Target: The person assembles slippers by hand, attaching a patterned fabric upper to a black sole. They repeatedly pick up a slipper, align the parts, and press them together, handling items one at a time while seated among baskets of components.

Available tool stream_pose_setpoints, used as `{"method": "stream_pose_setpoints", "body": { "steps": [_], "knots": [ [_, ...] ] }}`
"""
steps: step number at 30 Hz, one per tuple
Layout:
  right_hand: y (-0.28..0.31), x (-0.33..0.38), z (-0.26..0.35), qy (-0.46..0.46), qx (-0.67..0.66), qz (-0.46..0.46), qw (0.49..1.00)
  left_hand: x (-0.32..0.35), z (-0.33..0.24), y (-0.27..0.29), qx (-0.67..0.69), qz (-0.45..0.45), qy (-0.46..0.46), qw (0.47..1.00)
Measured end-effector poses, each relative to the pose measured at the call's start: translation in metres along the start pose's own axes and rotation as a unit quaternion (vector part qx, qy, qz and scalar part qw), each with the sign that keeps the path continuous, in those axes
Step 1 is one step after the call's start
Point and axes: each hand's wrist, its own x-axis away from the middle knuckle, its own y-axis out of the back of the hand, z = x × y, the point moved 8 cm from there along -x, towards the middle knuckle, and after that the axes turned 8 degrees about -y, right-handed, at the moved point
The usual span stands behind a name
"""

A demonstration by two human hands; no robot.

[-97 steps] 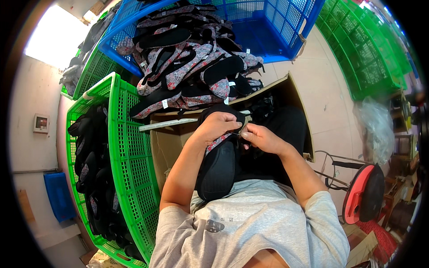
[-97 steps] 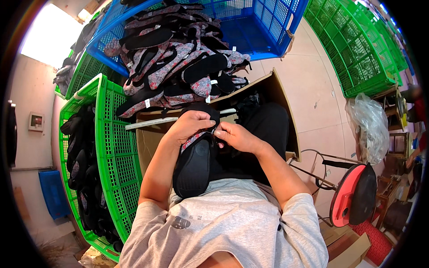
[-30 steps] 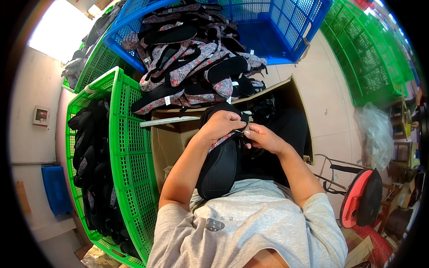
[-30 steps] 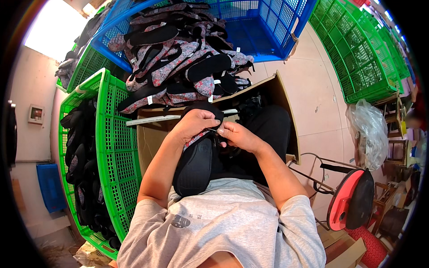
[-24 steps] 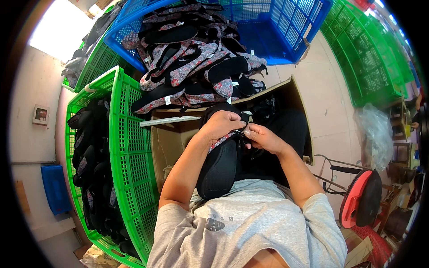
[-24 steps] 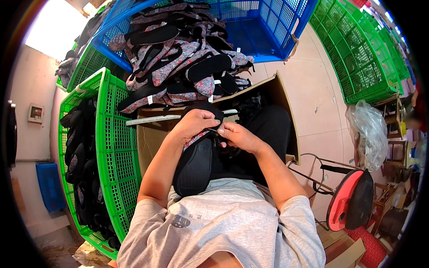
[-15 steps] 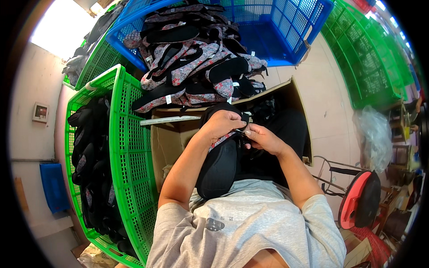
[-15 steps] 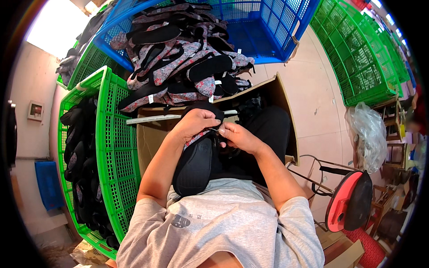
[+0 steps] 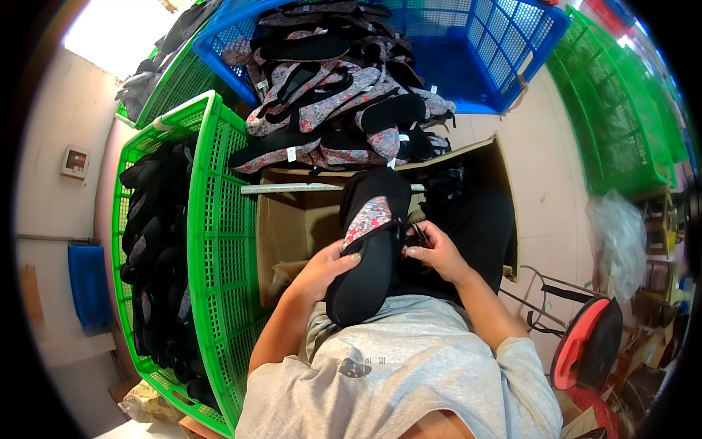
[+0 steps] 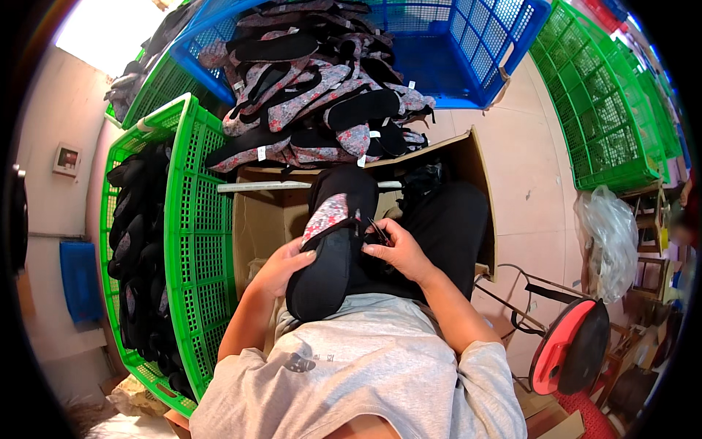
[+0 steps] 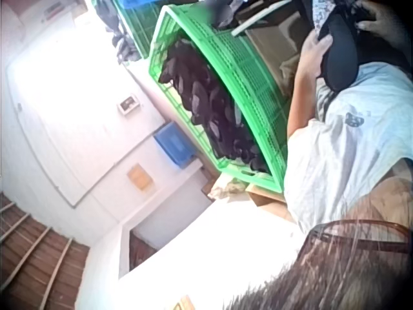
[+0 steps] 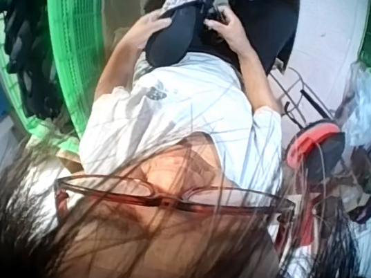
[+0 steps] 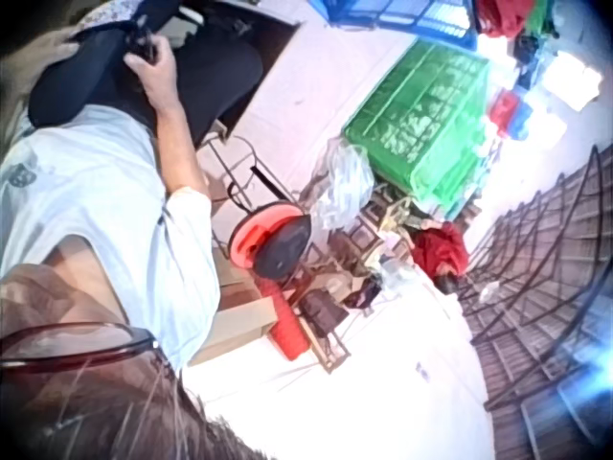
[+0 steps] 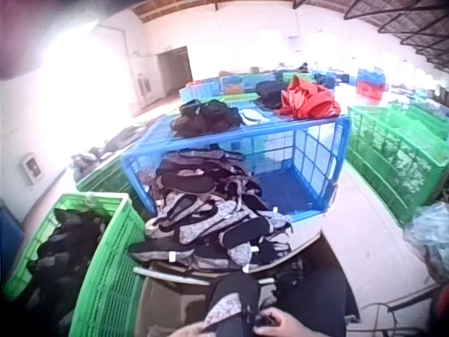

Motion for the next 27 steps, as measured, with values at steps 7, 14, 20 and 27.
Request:
{"method": "stream_pose_setpoints", "body": {
  "steps": [7,14,20,27],
  "knots": [
    [-0.035,0.005,0.011,0.100,-0.091,0.053,0.989,0.017,-0.061,0.018,0.119,-0.224,-0.282,0.925],
    [-0.048,0.021,0.068,0.234,0.060,-0.020,0.970,-0.016,-0.084,-0.036,0.173,-0.157,-0.320,0.918],
    [0.014,0.039,0.061,0.232,0.034,-0.259,0.937,-0.056,-0.092,-0.091,-0.115,-0.135,-0.374,0.910],
    [0.065,0.088,0.090,0.342,0.038,-0.367,0.864,-0.088,-0.059,-0.172,-0.205,0.039,-0.393,0.896]
  ]
}}
